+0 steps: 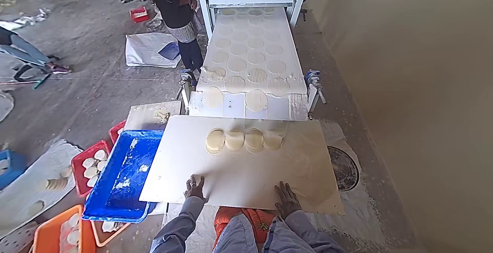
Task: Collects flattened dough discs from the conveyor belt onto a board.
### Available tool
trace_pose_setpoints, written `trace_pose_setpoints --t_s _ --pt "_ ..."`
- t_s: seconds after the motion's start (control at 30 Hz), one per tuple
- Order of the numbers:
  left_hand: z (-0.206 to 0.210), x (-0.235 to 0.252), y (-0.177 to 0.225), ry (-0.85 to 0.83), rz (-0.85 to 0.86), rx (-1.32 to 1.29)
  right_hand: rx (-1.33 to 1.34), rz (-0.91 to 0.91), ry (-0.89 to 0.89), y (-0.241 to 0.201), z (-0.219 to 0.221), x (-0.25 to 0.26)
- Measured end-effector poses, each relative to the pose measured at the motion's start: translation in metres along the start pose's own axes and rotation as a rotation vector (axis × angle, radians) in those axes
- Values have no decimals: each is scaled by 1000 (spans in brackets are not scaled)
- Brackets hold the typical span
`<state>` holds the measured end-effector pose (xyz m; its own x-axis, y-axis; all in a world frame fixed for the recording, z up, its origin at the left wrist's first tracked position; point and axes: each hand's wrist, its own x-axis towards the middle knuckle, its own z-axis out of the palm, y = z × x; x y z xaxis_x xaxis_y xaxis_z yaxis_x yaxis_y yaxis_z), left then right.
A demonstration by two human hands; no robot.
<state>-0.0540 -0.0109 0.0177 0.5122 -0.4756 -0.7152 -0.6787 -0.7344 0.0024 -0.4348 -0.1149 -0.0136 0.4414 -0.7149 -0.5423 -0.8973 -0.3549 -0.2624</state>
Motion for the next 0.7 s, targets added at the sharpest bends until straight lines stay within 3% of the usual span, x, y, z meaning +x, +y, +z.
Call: trace_pose_setpoints --t_s 0.7 --pt "3 3 -2 9 10 8 30 -30 6 1 -4 -3"
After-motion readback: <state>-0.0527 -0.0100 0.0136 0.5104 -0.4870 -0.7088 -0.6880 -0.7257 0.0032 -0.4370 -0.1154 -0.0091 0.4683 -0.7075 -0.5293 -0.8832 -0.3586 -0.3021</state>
